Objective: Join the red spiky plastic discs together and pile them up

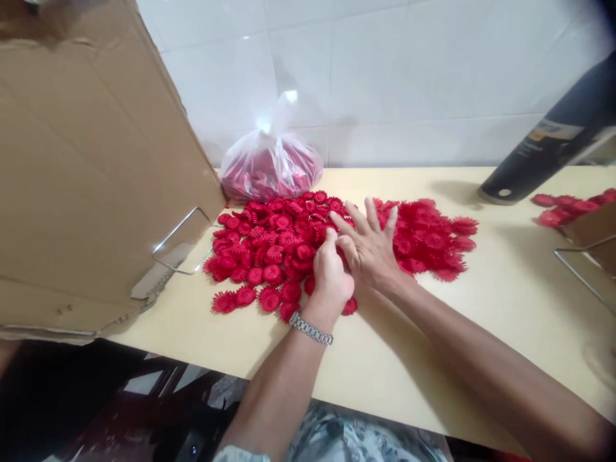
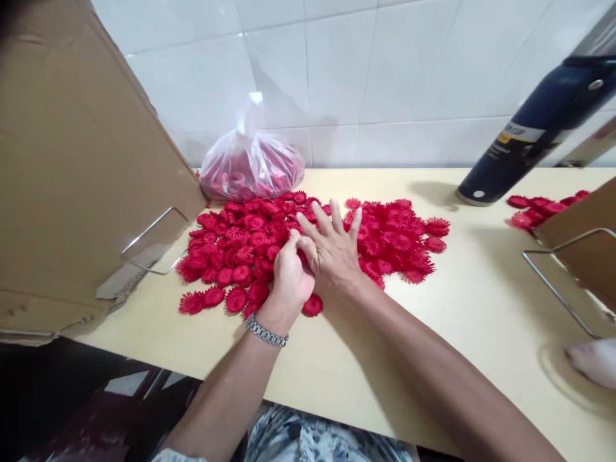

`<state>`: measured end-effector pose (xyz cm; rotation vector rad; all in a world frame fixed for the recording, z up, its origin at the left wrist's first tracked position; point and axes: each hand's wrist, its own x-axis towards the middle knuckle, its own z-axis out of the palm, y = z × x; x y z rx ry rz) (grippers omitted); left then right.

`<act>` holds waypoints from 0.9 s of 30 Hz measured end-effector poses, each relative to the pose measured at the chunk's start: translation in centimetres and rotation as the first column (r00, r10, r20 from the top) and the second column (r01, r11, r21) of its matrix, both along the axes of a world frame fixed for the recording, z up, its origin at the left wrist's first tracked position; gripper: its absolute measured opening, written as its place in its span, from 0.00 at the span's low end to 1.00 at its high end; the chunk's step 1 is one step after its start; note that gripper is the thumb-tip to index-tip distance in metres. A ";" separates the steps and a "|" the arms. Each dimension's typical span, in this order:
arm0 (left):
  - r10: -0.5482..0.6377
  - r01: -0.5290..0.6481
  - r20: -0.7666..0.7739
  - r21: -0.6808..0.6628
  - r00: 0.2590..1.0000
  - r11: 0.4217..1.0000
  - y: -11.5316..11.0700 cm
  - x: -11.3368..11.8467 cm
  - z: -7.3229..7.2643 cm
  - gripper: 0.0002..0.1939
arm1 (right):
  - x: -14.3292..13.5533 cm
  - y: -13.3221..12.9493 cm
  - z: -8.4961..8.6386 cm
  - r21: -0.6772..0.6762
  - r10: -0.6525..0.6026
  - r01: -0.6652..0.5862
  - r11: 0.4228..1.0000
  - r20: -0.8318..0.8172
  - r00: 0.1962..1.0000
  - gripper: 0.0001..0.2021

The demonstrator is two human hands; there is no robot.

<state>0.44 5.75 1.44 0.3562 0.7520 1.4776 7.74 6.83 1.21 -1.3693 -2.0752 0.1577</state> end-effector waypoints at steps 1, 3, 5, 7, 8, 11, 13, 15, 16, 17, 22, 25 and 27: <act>0.058 -0.059 -0.036 -0.023 0.998 0.998 0.1 -0.4 0.1 0.15 | 0.4 0.2 0.4 0.022 -0.012 0.012 1.000 0.012 1.000 0.24; 0.124 -0.131 -0.120 -0.048 0.985 0.990 0.3 -1.5 0.5 0.18 | 1.2 0.0 1.1 0.031 0.040 -0.039 0.999 -0.025 0.999 0.25; 0.174 -0.185 -0.190 -0.039 0.966 0.982 0.5 -2.9 1.2 0.20 | 2.1 -1.0 1.5 -0.025 0.153 -0.155 0.988 -0.071 0.986 0.22; 0.238 -0.241 -0.223 0.017 0.945 0.970 0.6 -4.0 1.8 0.21 | 2.8 -2.3 1.4 -0.152 0.275 -0.275 0.950 -0.020 0.961 0.17; 0.258 -0.255 -0.229 0.042 0.939 0.966 0.6 -4.4 2.0 0.21 | 3.0 -3.0 1.3 -0.222 0.334 -0.316 0.922 0.049 0.941 0.13; 0.237 -0.224 -0.216 0.085 0.947 0.971 0.7 -4.6 2.2 0.18 | 3.1 -4.5 0.7 -0.337 0.438 -0.341 0.877 0.271 0.857 0.06; 0.201 -0.177 -0.203 0.129 0.958 0.976 0.7 -4.3 2.1 0.10 | 3.0 -4.7 0.7 -0.352 0.420 -0.311 0.883 0.296 0.858 0.05; 0.175 -0.138 -0.207 0.180 0.963 0.974 0.7 -4.1 1.8 0.06 | 2.8 -4.3 0.9 -0.359 0.372 -0.272 0.893 0.249 0.894 0.04; 0.169 -0.128 -0.212 0.195 0.962 0.972 0.7 -4.1 1.7 0.07 | 2.8 -4.0 1.0 -0.356 0.337 -0.245 0.902 0.225 0.914 0.04; 0.164 -0.120 -0.214 0.202 0.963 0.972 0.7 -4.0 1.7 0.09 | 2.7 -3.7 1.2 -0.346 0.296 -0.213 0.914 0.210 0.932 0.04; 0.141 -0.105 -0.179 0.201 0.974 0.974 0.5 -4.1 1.8 0.08 | 1.9 -2.5 1.0 -0.252 0.229 -0.164 0.954 0.255 0.940 0.08; 0.138 -0.104 -0.202 0.171 0.970 0.980 0.4 -3.9 2.0 0.11 | 2.0 -1.9 1.2 -0.153 0.206 -0.192 0.969 0.081 0.975 0.11; 0.135 -0.097 -0.218 0.174 0.967 0.980 0.2 -3.5 2.1 0.13 | 2.4 -1.4 1.9 -0.118 0.090 -0.113 0.987 -0.184 0.979 0.12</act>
